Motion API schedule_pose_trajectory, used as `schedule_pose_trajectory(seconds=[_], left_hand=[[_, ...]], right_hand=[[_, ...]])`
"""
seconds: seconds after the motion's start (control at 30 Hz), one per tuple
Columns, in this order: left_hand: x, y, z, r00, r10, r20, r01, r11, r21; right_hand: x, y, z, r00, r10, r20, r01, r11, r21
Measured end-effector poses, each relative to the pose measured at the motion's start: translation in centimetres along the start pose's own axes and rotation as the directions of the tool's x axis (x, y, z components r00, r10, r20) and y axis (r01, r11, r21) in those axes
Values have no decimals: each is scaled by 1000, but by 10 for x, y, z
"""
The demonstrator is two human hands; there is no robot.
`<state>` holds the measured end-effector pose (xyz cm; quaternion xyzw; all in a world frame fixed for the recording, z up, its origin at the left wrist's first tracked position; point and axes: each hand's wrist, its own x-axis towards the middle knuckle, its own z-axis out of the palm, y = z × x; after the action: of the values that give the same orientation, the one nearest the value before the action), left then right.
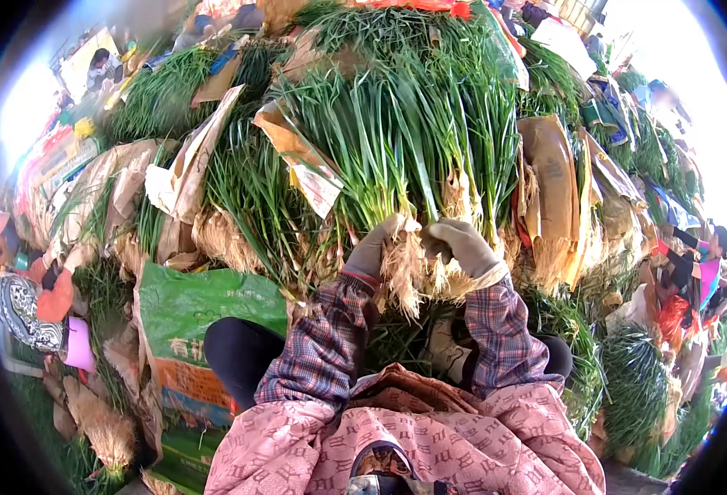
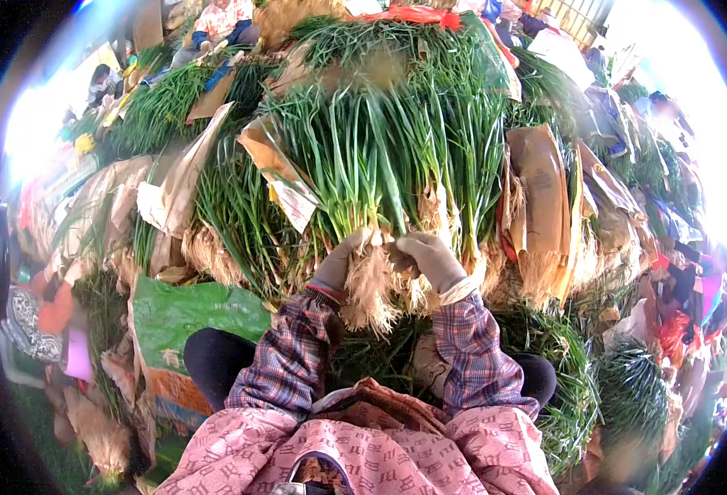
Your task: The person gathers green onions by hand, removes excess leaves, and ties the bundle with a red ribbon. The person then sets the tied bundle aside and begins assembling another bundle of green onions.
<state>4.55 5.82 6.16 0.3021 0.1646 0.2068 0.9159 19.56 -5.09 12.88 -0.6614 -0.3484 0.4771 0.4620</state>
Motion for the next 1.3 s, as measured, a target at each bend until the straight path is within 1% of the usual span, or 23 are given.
schedule_pose_trajectory(seconds=[0.07,0.1,0.17,0.2,0.27,0.4,0.43,0.5,0.53,0.6,0.67,0.7,0.73,0.77,0.8,0.87,0.93,1.0,1.07,1.17,1.2,1.27,1.3], left_hand=[[9,5,3,984,-18,-179,35,995,93],[14,-3,-6,981,10,-192,16,991,134],[2,5,-12,991,0,-135,43,949,311],[-6,3,-14,991,-19,-131,53,965,258],[-22,6,-15,978,68,-196,7,934,358],[-31,14,-28,920,261,-293,-19,777,630],[-30,18,-22,850,183,-495,46,908,416],[-40,22,-27,846,246,-473,37,858,512],[-47,21,-28,844,272,-463,38,830,557],[-70,24,-9,906,225,-359,22,821,570],[-83,10,-7,916,308,-257,-152,860,487],[-83,0,-44,945,153,-290,12,867,499],[-87,1,-48,973,75,-217,1,943,333],[-90,0,-51,992,10,-128,10,988,154],[-94,-2,-54,999,-39,-24,38,999,-30],[-102,-5,-51,997,81,10,-75,956,-285],[-108,-12,-53,963,80,258,52,883,-466],[-116,-15,-46,952,53,303,100,878,-468],[-117,-20,-45,964,18,267,105,893,-438],[-116,-22,-39,972,-35,234,153,848,-508],[-114,-23,-39,959,-8,282,165,827,-537],[-110,-28,-40,930,46,365,195,780,-594],[-106,-28,-41,899,73,433,221,776,-591]], right_hand=[[7,-3,0,982,184,33,-180,980,-80],[20,14,-8,995,82,52,-79,996,-44],[43,25,-12,987,117,109,-128,987,100],[54,31,-12,980,108,169,-130,983,127],[56,2,15,946,306,102,-315,945,84],[83,25,29,991,128,43,-132,988,86],[80,25,37,996,32,-81,-37,997,-70],[54,9,58,972,-142,-189,27,861,-508],[36,-1,73,970,-169,-177,58,862,-504],[30,23,93,838,-544,-49,360,618,-698],[20,22,104,823,-568,2,366,527,-767],[25,33,106,813,-583,14,412,558,-720],[26,35,106,802,-596,25,456,584,-672],[24,35,103,890,-453,46,416,768,-487],[25,39,99,920,-382,-90,363,915,-178],[17,32,82,960,-167,-224,262,821,507],[9,33,68,982,-189,22,143,810,569],[2,15,75,953,-28,302,-107,900,423],[4,12,97,975,63,215,-137,927,350],[9,16,114,961,39,274,-241,608,757],[33,53,107,907,-48,417,-303,615,729],[23,43,116,870,41,491,-464,407,787],[23,46,115,704,-5,710,-699,-183,692]])
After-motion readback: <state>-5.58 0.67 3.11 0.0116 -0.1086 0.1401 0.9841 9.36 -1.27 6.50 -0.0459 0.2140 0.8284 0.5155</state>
